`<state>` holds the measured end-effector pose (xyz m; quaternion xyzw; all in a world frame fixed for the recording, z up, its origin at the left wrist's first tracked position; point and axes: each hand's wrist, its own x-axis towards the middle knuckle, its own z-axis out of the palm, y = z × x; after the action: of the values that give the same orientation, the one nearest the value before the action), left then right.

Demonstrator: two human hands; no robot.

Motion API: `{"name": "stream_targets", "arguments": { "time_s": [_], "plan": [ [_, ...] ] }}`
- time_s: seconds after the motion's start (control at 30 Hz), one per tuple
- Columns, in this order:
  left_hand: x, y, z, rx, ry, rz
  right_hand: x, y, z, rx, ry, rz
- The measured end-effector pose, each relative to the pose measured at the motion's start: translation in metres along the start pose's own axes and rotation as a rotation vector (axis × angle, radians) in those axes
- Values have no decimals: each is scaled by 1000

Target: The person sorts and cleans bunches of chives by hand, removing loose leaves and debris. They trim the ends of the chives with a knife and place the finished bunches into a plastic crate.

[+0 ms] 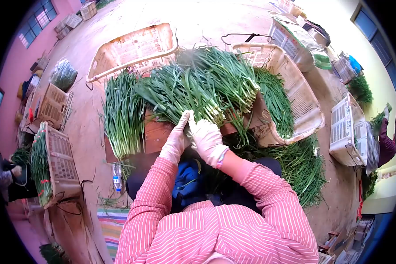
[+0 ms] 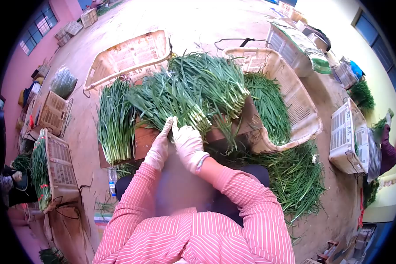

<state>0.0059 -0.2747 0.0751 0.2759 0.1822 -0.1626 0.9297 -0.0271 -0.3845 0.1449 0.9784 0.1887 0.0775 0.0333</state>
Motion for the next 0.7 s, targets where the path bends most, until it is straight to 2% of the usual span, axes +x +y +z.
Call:
{"name": "stream_targets", "arguments": {
  "time_s": [0.03, 0.1, 0.17, 0.23, 0.27, 0.3, 0.4, 0.5, 0.57, 0.63, 0.67, 0.7],
  "plan": [
    [-15, 8, 8, -3, 13, 1, -9, 11, -19, 243, -18, -71],
    [-39, 21, 21, 141, 186, -121, -3, 41, -25, 543, 31, -101],
    [-44, 15, 15, 54, 155, -93, 11, 67, -61, 449, 62, 106],
    [-47, 9, 15, -3, 129, -37, 30, 90, -13, 427, 72, 171],
    [-47, 5, 13, 49, 169, 1, 34, 90, -1, 558, -56, 203],
    [-47, 3, 14, 48, 169, -3, 38, 84, -12, 584, -326, 273],
    [-45, -1, 27, 157, 204, 0, 36, 74, 22, 914, -403, 343],
    [-26, -11, 23, 191, 155, 70, 33, 77, 54, 1156, -268, 380],
    [-18, -12, 18, 177, 156, 81, 32, 77, 67, 1141, -270, 454],
    [4, -12, 0, 220, 88, 42, 32, 74, 72, 1644, -118, 400],
    [2, -7, 7, 267, 74, 41, 33, 75, 58, 1479, -98, 440],
    [0, -1, 16, 269, 67, 40, 38, 77, 56, 1438, -18, 420]
  ]
}}
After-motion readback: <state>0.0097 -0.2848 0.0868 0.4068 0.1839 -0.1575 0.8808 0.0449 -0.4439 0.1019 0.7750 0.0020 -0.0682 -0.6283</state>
